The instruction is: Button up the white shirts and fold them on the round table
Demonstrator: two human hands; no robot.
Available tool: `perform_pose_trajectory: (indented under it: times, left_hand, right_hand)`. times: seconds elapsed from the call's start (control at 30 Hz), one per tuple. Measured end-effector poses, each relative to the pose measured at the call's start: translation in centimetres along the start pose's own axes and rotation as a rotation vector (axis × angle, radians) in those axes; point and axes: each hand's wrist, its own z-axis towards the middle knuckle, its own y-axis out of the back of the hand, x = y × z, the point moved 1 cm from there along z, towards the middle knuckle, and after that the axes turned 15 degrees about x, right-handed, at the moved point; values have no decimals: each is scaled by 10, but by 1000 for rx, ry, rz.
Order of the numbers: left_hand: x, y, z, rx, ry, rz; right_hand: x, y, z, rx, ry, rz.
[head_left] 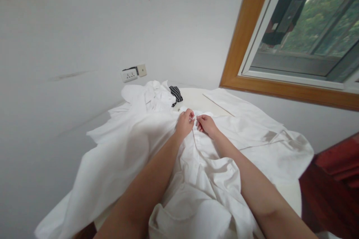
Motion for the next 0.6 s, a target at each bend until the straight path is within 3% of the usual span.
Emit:
perform_pose_trajectory:
  times: [0.2, 0.3, 0.43, 0.5, 0.6]
  left_hand:
    - [-2, 3, -3, -124, 63, 109]
    - [-3, 9, -6, -200, 160, 224]
    - [2, 13, -8, -220, 235, 367]
    - [5, 14, -8, -212, 225, 428]
    - [9, 16, -9, -201, 242, 514]
  right_hand:
    - [-1, -2, -1, -104, 15, -125]
    - [6, 4, -9, -283, 51, -432]
    - [18, 21, -21, -595, 63, -937]
    - [18, 30, -25, -662, 31, -1108]
    - [12, 39, -27, -649, -63, -1233]
